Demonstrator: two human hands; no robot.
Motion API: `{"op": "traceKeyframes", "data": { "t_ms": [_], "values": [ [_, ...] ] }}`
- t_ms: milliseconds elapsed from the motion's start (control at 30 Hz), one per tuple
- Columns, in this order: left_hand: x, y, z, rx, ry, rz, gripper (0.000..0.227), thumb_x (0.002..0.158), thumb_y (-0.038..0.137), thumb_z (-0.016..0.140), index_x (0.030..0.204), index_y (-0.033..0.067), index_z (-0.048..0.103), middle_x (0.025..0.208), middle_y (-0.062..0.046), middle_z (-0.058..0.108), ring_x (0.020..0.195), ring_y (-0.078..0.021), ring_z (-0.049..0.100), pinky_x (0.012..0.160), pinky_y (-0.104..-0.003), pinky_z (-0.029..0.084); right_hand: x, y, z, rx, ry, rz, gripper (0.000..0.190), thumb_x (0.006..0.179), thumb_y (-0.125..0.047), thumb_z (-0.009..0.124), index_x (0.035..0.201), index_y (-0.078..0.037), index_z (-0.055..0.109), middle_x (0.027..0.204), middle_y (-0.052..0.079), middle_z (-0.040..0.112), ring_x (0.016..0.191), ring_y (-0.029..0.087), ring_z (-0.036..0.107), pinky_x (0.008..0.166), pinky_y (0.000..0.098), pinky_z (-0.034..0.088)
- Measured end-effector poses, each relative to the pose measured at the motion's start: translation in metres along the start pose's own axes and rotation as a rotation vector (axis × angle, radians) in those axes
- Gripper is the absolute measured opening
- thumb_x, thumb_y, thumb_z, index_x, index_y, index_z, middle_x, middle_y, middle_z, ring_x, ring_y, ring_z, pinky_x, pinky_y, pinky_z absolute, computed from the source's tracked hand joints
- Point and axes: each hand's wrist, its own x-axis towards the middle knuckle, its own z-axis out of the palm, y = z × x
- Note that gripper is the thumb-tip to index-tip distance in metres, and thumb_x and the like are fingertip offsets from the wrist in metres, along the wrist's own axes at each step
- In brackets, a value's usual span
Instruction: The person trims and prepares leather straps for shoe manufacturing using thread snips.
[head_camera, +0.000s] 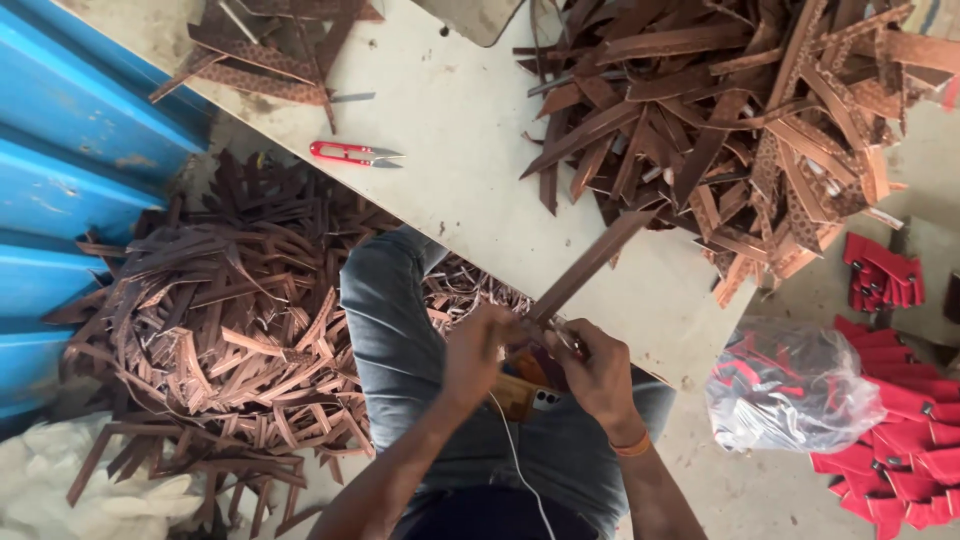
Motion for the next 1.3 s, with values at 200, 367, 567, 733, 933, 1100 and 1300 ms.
{"op": "traceKeyframes", "data": {
  "t_ms": [200,367,567,733,933,1100,1300],
  "values": [
    [0.006,0.043,-0.007,0.389,0.051,0.013,0.021,0.109,0.019,0.052,0.113,0.0034,0.067,0.092,-0.015,0.075,0.089,-0.0236,0.08,0.07,-0.039,0.061,-0.007,0.003,-0.011,-0.005,-0.035,-0.007,0.013,0.089,-0.013,0.076,0.098,-0.003,0.074,0.065,0.011,0.064,0.05,0.017,0.054,0.05,0.0333,0.044],
    [-0.001,0.035,-0.012,0.43,-0.033,0.06,0.016,0.1,0.004,0.056,0.113,0.0034,0.065,0.094,-0.016,0.072,0.093,-0.0282,0.075,0.078,-0.043,0.061,-0.016,0.011,-0.006,0.08,-0.028,-0.08,0.015,0.088,-0.006,0.07,0.101,-0.002,0.074,0.068,0.009,0.063,0.053,0.015,0.053,0.051,0.0304,0.043],
    [0.043,0.049,-0.183,0.493,0.576,-0.082,0.038,0.114,0.031,0.043,0.106,0.0053,0.07,0.085,-0.007,0.079,0.068,-0.0142,0.078,0.05,-0.025,0.057,-0.035,0.052,-0.064,0.028,0.08,0.166,0.012,0.094,-0.008,0.069,0.103,-0.003,0.075,0.07,0.007,0.067,0.059,0.008,0.052,0.052,0.0258,0.041],
    [0.016,0.067,-0.241,0.601,0.549,-0.147,0.028,0.111,0.023,0.059,0.108,-0.0011,0.074,0.099,-0.015,0.079,0.077,-0.0194,0.079,0.07,-0.029,0.063,-0.042,0.021,-0.056,0.068,-0.127,-0.161,0.024,0.085,-0.001,0.064,0.107,-0.008,0.073,0.079,0.005,0.075,0.064,0.014,0.068,0.058,0.0282,0.053],
    [-0.02,0.03,-0.311,0.494,0.739,-0.489,0.027,0.104,0.024,0.063,0.11,-0.0011,0.071,0.102,-0.016,0.076,0.077,-0.0226,0.078,0.066,-0.032,0.067,-0.026,-0.01,-0.003,-0.106,-0.508,-0.332,0.031,0.078,-0.003,0.07,0.107,-0.013,0.072,0.079,0.009,0.073,0.075,0.031,0.072,0.065,0.0416,0.055],
    [-0.03,0.005,-0.317,0.272,0.649,-0.446,0.025,0.105,0.02,0.062,0.11,-0.0034,0.069,0.101,-0.019,0.074,0.08,-0.0247,0.077,0.069,-0.036,0.066,-0.015,-0.026,0.004,-0.162,-0.553,-0.305,0.031,0.081,-0.004,0.073,0.111,-0.013,0.073,0.076,0.01,0.071,0.073,0.033,0.07,0.064,0.0444,0.053],
    [-0.019,0.021,-0.234,0.219,0.476,-0.461,0.033,0.105,0.027,0.058,0.112,-0.0028,0.068,0.099,-0.018,0.077,0.081,-0.0262,0.077,0.073,-0.039,0.064,-0.018,-0.038,0.002,0.152,-0.463,-0.24,0.032,0.079,0.002,0.07,0.11,-0.009,0.073,0.086,0.009,0.077,0.077,0.025,0.075,0.067,0.0351,0.058]
  ]
}}
